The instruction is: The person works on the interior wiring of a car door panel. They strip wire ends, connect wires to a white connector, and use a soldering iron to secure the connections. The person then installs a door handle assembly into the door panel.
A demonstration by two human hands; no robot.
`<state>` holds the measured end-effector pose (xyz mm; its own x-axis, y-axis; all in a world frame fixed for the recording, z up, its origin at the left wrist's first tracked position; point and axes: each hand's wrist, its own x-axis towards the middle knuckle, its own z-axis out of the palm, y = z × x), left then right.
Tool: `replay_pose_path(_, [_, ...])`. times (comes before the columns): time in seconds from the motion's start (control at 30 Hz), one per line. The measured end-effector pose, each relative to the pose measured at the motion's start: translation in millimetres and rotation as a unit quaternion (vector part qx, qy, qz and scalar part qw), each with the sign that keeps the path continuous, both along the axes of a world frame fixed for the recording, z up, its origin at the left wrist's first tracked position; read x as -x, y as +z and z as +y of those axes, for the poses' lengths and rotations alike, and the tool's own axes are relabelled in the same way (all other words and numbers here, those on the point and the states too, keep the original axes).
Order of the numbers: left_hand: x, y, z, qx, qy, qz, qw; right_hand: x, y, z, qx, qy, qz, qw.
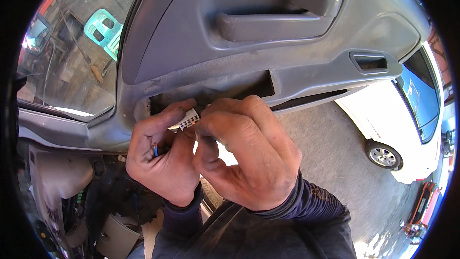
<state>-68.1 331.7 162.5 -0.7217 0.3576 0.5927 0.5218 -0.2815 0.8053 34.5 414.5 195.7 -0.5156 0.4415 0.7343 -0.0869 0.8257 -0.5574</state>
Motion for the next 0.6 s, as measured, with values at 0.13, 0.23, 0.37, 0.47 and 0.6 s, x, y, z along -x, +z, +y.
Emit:
replay_pose_path(0.13, [-0.2, 0.5, 0.4, -0.016, -0.019, -0.022, 0.999, -1.1, -0.1, -1.7, 0.003, -0.007, 0.001, 1.0])
replay_pose_path(0.23, [-0.4, 0.1, 0.7, -0.007, -0.014, -0.007, 1.0, -2.0, 0.4, -2.5, 0.001, -0.012, -0.004, 1.0])
replay_pose_path(0.37, [-0.5, -1.2, 1.2, -0.025, -0.018, -0.021, 0.999, -0.6, 0.0, -3.4, -0.004, -0.018, -0.001, 1.0])
replay_pose_path(0.47, [0.0, -1.2, 0.3, -0.012, -0.015, -0.015, 1.0, 0.3, -0.1, -4.0, 0.002, -0.018, 0.001, 1.0])
replay_pose_path(0.6, [0.2, -0.5, -0.5, -0.008, -0.015, -0.007, 1.0, -1.2, 1.0, -4.5, 0.004, -0.02, -0.006, 1.0])
